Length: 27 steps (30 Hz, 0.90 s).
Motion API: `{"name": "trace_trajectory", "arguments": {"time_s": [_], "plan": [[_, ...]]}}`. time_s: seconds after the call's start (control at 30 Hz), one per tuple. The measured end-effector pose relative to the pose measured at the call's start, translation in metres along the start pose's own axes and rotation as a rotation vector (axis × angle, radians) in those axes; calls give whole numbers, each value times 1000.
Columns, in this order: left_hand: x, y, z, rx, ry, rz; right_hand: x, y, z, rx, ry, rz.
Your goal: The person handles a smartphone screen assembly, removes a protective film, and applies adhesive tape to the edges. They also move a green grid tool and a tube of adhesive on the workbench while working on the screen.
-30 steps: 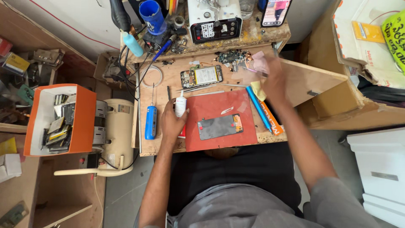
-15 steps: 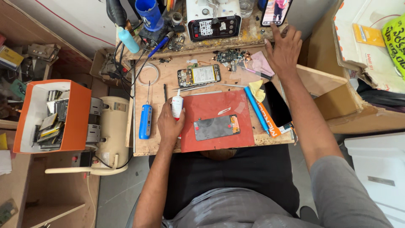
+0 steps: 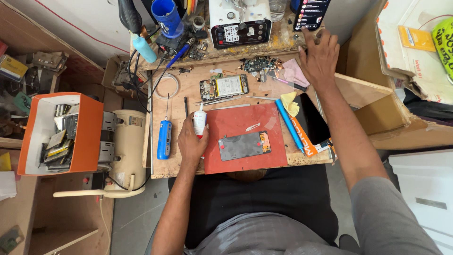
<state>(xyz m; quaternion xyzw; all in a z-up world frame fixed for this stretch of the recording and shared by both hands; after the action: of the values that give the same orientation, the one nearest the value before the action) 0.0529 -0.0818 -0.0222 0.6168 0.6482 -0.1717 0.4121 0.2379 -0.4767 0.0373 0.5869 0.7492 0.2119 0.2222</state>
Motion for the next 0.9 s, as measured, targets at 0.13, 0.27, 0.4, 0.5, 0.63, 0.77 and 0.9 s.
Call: {"name": "trace_trajectory", "arguments": {"time_s": [0.13,0.27,0.4,0.5,0.63,0.77,0.9], "plan": [[-1,0,-1,-2,-6,9,1,2,-3,33,-7,-3],[-2,0,-2,-8,-11,21,0,3,-6,56,0,-6],[-2,0,-1,1,-13,5,-1,4,-8,18,4,-30],[-3,0,-2,-1,-9,10,-6,8,-7,10,-23,-34],[-3,0,-2,-1,-10,3,-14,11,-4,-33,-8,-47],[-4,0,-2,4,-1,3,-18,19,3,-16,-30,-29],[-4,0,-2,-7,-12,22,-21,22,9,-9,-1,7]]}}
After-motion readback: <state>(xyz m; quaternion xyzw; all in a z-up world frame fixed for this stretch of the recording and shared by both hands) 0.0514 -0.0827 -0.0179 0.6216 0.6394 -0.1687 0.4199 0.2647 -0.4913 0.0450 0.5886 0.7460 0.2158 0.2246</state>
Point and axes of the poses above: each hand's wrist, its own y-axis towards the middle knuckle, its own z-axis out of the palm, x = y × z, the point moved 4 cm from there along y, towards the middle knuckle, and after that the axes turned 7 degrees about -y, right-handed, at the moved point
